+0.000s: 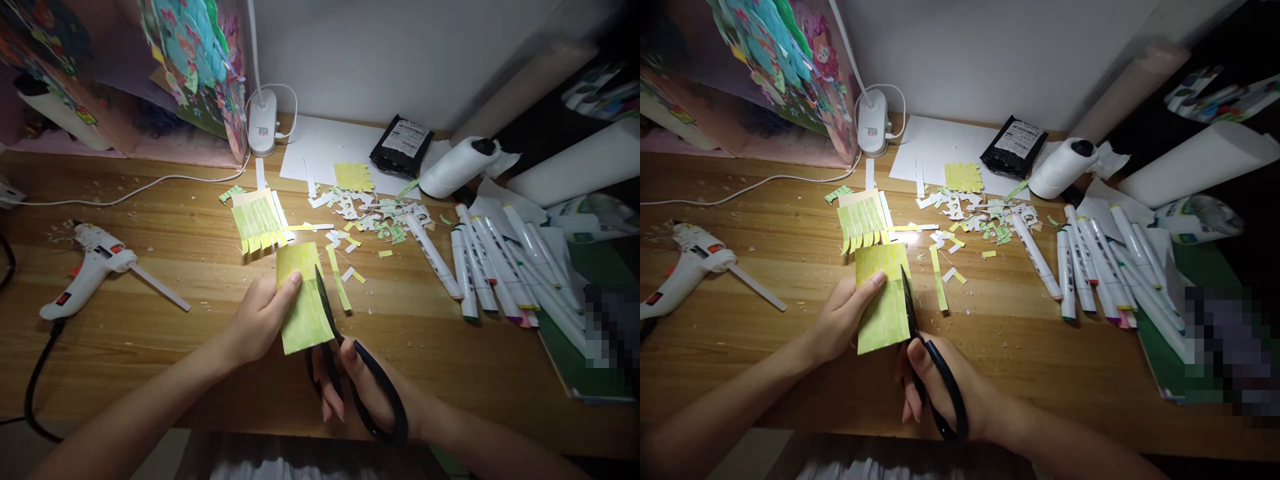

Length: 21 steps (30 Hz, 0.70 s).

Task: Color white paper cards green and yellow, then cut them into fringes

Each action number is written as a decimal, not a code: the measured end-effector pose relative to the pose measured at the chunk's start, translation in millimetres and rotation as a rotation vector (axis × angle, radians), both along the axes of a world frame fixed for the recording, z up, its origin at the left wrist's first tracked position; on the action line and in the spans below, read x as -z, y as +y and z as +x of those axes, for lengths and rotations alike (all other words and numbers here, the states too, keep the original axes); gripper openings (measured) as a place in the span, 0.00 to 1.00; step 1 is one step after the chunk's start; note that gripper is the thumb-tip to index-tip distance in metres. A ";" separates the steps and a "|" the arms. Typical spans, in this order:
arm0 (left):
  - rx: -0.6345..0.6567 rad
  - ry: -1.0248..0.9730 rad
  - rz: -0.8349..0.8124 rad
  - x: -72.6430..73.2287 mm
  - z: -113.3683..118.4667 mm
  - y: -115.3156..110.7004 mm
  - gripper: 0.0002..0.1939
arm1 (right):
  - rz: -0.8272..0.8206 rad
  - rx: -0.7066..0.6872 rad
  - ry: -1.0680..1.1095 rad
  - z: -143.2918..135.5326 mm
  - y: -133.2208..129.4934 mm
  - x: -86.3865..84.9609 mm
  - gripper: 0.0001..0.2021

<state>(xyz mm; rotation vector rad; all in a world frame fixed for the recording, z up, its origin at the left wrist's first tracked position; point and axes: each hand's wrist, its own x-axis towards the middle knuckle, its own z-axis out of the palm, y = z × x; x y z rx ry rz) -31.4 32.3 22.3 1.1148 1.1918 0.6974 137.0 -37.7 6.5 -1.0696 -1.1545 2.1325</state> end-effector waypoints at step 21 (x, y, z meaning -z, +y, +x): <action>-0.013 -0.078 -0.094 -0.4 8.3 -3.7 0.21 | -0.027 0.101 0.051 -3.8 -5.2 11.4 0.31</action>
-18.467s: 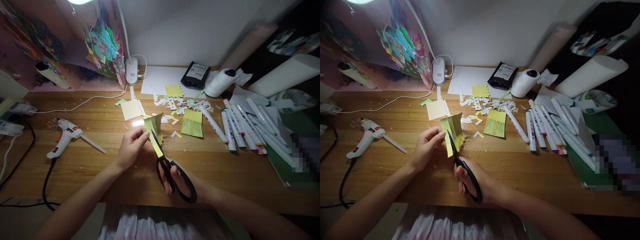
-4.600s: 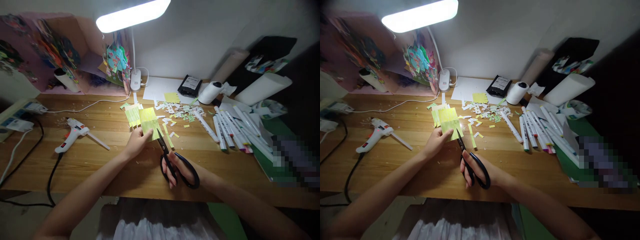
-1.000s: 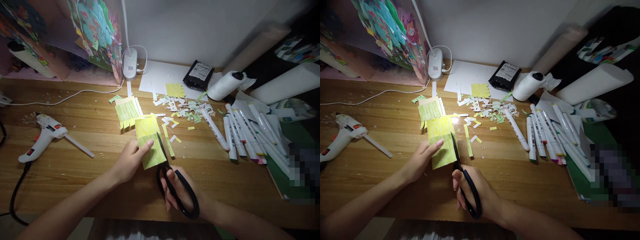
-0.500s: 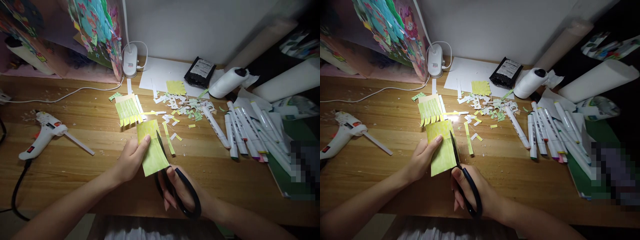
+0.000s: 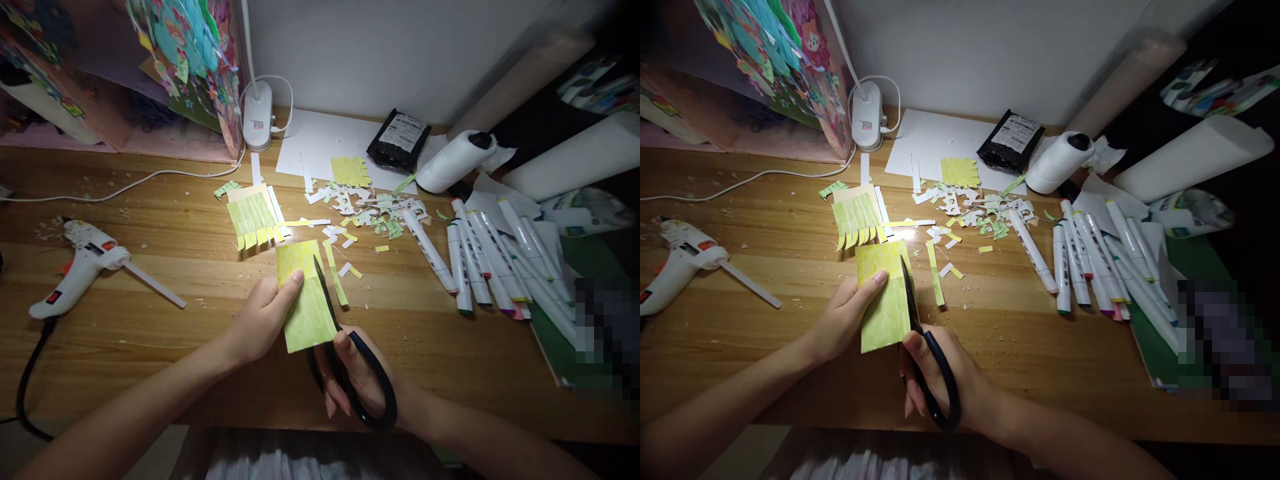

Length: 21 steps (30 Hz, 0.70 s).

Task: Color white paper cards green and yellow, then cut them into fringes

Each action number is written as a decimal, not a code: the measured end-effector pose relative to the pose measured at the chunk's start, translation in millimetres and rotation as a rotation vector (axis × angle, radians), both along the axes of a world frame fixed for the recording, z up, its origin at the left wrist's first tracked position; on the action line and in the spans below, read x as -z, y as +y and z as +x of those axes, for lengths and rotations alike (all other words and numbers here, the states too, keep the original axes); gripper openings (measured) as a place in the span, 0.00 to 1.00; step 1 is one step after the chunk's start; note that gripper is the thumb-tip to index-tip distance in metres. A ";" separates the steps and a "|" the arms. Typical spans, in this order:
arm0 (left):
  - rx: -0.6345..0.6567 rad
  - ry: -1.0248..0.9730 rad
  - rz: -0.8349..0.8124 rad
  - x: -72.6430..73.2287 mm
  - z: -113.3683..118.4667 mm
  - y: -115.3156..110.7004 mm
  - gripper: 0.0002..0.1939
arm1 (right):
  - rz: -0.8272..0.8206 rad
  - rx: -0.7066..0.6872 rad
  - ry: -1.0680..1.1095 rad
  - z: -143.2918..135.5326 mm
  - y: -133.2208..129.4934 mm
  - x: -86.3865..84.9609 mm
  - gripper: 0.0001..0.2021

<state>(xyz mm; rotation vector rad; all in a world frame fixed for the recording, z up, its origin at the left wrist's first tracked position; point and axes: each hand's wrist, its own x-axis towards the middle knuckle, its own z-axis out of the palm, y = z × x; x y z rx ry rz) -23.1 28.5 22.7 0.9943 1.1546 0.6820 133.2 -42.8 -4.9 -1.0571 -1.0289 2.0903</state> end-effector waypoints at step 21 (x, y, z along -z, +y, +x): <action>0.169 -0.120 -0.074 -3.3 1.3 -5.0 0.19 | 0.111 0.025 -0.082 0.5 2.0 -4.2 0.37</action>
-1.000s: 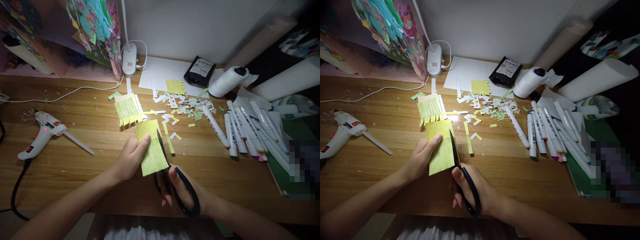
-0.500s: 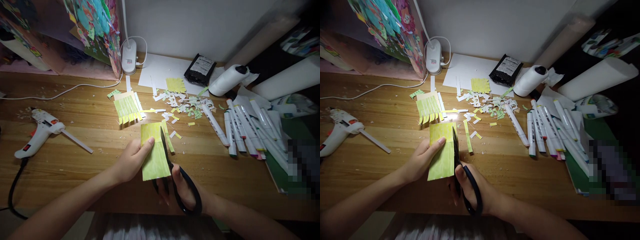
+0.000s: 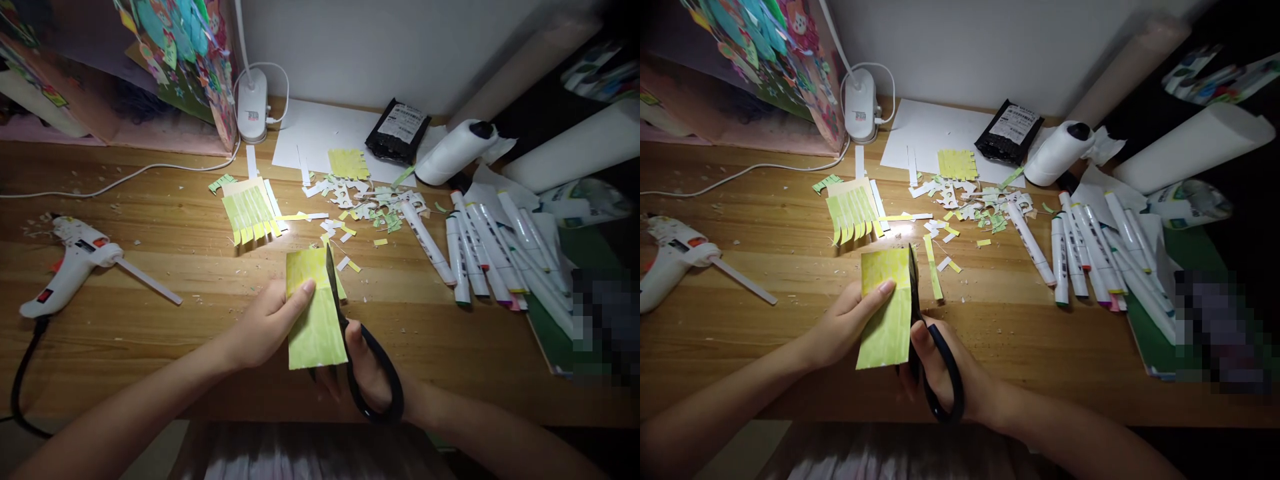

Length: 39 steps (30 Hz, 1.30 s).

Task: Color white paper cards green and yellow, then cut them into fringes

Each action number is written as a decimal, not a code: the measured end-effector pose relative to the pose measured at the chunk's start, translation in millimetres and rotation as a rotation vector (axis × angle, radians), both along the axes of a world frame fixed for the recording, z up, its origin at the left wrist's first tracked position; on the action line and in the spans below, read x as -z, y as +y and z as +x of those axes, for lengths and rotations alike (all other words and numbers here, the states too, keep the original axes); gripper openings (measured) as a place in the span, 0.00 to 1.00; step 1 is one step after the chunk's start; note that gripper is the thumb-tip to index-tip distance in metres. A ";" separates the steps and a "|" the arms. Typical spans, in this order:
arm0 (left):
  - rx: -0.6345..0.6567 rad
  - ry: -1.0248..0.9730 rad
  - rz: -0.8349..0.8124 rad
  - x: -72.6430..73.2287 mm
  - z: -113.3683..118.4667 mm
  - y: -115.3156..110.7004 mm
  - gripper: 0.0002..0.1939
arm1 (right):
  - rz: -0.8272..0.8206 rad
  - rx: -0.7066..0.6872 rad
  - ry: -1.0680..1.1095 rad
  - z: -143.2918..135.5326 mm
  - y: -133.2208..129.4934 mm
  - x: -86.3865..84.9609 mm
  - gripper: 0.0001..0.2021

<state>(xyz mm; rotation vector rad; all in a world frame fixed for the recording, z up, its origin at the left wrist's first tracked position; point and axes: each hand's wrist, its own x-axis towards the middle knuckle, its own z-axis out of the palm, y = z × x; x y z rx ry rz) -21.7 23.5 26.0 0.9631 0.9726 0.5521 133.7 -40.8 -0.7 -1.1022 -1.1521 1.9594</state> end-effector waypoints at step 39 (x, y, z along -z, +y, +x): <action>-0.040 0.143 0.424 -5.4 -12.8 16.2 0.18 | -0.076 0.026 0.198 14.7 18.4 -10.4 0.34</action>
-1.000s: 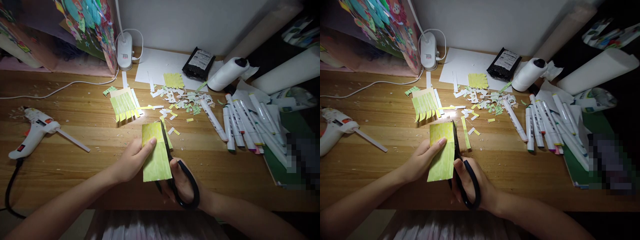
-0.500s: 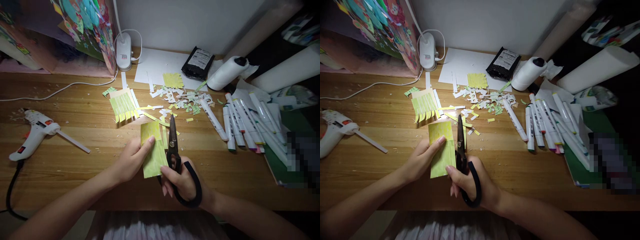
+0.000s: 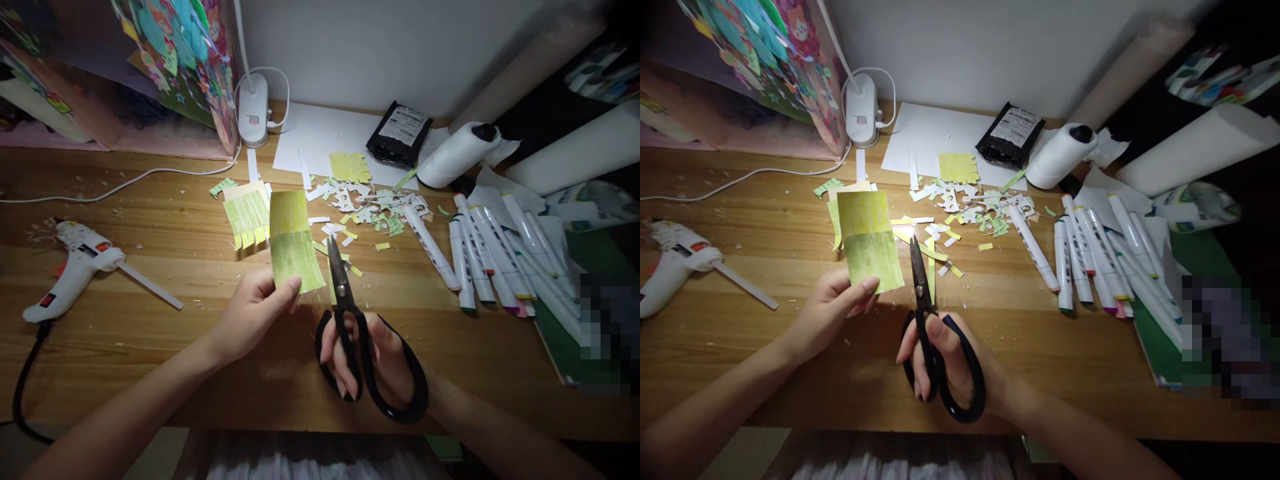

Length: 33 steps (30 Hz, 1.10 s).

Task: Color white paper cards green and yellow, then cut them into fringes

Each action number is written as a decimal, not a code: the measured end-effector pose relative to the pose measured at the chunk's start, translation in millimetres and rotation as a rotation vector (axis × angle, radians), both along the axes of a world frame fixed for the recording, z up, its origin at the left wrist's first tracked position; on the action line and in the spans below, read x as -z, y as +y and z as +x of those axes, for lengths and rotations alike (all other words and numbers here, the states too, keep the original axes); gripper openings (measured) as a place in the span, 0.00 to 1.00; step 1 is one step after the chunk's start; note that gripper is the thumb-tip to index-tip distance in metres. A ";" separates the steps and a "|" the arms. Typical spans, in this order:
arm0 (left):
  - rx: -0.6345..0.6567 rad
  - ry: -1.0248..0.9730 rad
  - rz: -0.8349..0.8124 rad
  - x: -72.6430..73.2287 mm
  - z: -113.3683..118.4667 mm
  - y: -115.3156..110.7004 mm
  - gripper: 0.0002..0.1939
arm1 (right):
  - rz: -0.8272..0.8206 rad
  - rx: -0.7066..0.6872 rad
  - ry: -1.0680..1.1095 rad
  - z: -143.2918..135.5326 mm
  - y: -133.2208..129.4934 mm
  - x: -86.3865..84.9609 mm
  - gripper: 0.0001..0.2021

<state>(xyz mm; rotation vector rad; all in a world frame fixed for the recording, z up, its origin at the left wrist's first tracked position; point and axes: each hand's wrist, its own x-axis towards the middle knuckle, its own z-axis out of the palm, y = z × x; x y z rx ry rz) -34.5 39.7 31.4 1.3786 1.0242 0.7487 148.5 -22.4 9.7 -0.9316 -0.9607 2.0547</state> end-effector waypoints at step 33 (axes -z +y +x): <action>-0.063 0.145 0.135 0.5 4.0 -2.4 0.17 | 0.134 -0.180 -0.231 -1.6 -13.8 2.2 0.32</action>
